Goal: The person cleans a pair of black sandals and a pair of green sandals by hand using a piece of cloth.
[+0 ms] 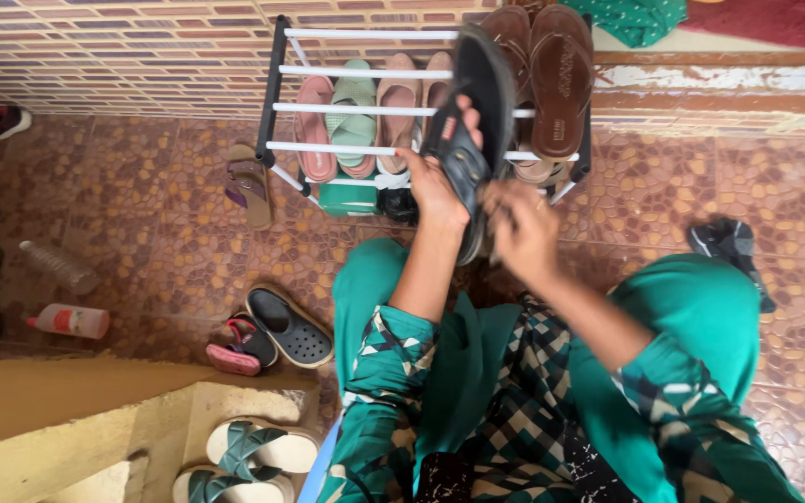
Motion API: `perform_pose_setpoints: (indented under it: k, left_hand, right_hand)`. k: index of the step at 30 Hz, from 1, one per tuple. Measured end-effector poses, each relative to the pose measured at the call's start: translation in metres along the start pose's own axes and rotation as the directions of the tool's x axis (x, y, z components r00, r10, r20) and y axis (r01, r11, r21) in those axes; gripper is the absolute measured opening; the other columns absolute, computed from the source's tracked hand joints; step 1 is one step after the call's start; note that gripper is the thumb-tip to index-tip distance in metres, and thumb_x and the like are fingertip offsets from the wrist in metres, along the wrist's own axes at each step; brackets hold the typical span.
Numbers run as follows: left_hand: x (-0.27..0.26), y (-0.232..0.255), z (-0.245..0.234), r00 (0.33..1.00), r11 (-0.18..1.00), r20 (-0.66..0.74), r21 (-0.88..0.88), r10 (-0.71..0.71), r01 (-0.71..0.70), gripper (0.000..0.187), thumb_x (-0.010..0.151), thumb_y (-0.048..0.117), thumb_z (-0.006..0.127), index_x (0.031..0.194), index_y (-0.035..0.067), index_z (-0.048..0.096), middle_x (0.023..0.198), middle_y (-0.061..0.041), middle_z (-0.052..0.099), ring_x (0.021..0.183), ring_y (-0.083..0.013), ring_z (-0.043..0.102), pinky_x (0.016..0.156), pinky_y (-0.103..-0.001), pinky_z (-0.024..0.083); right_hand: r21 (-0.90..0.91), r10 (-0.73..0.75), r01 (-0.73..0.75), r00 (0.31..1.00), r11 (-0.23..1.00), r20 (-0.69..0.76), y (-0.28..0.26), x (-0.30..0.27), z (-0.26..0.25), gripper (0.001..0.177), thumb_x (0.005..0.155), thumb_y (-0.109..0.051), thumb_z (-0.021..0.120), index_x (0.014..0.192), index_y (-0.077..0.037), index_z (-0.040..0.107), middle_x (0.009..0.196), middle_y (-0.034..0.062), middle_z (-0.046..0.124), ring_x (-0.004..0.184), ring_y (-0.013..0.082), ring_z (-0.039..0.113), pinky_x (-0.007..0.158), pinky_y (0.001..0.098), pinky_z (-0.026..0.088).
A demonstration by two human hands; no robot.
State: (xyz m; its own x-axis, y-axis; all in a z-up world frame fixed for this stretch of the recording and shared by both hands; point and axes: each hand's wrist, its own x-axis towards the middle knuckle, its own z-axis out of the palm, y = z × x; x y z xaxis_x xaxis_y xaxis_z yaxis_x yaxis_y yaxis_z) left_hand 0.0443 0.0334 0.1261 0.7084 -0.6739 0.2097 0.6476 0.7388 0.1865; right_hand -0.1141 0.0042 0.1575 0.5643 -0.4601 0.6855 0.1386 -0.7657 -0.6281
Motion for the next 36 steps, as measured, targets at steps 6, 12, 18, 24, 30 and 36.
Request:
perform_pose_setpoints:
  k: [6,12,18,24,30,36]
  left_hand:
    - [0.013,0.033,-0.023,0.989,0.987,-0.045,-0.072,0.142,-0.145,0.095,0.098,0.071,0.045,0.155,-0.004,0.04,0.157,-0.019,0.049,0.143,-0.0292,0.051,0.114,-0.039,0.05]
    - [0.01,0.015,-0.031,0.987,0.992,-0.155,-0.118,0.029,-0.047,0.097,0.098,0.074,0.042,0.149,-0.008,0.041,0.15,-0.023,0.053,0.135,-0.0311,0.058,0.115,-0.041,0.049]
    - [0.014,0.021,-0.033,0.981,0.997,-0.184,-0.041,0.062,-0.071,0.093,0.106,0.072,0.029,0.148,-0.01,0.044,0.144,-0.025,0.058,0.129,-0.0321,0.061,0.11,-0.041,0.052]
    - [0.013,0.003,-0.039,0.979,0.999,-0.203,-0.037,-0.032,0.026,0.089,0.103,0.072,0.031,0.147,-0.004,0.045,0.145,-0.021,0.058,0.128,-0.0315,0.061,0.107,-0.043,0.052]
    - [0.02,0.029,-0.046,0.977,0.979,-0.098,-0.063,0.187,-0.194,0.097,0.101,0.075,0.021,0.15,-0.006,0.042,0.15,-0.022,0.053,0.139,-0.0334,0.053,0.117,-0.044,0.045]
    - [0.025,0.049,-0.025,0.888,0.957,-0.356,0.111,0.292,-0.27,0.104,0.1,0.078,0.007,0.153,-0.005,0.039,0.152,-0.02,0.05,0.141,-0.0305,0.05,0.12,-0.042,0.042]
  right_hand:
    - [-0.113,-0.066,0.074,0.995,0.991,0.071,-0.007,-0.017,0.014,0.013,0.09,-0.002,0.073,0.102,0.002,0.068,0.108,0.0192,0.069,0.097,0.0304,0.072,0.078,0.0379,0.061]
    - [-0.115,0.027,-0.03,0.999,0.993,-0.021,0.008,0.016,0.012,0.012,0.096,-0.004,0.073,0.104,0.003,0.067,0.103,0.0157,0.07,0.088,0.0255,0.074,0.071,0.0362,0.062]
    - [-0.277,0.102,-0.041,0.973,0.96,0.209,-0.004,-0.001,0.01,0.017,0.088,-0.013,0.078,0.094,0.001,0.07,0.086,0.0146,0.071,0.066,0.0251,0.07,0.055,0.0381,0.058]
    - [-0.25,0.012,-0.002,0.999,0.968,0.04,0.02,0.022,-0.007,0.018,0.096,-0.012,0.076,0.099,0.0,0.062,0.094,0.0159,0.069,0.083,0.0271,0.071,0.069,0.0391,0.058]
    - [-0.128,-0.252,0.342,0.855,0.931,0.453,0.01,-0.047,0.015,0.023,0.082,-0.014,0.078,0.094,-0.003,0.061,0.095,0.0126,0.062,0.072,0.0275,0.067,0.062,0.0399,0.057]
    - [-0.226,-0.288,0.41,0.856,0.883,0.43,0.028,-0.029,0.011,0.02,0.09,-0.012,0.079,0.099,-0.005,0.063,0.099,0.0098,0.062,0.073,0.0226,0.068,0.059,0.0345,0.058]
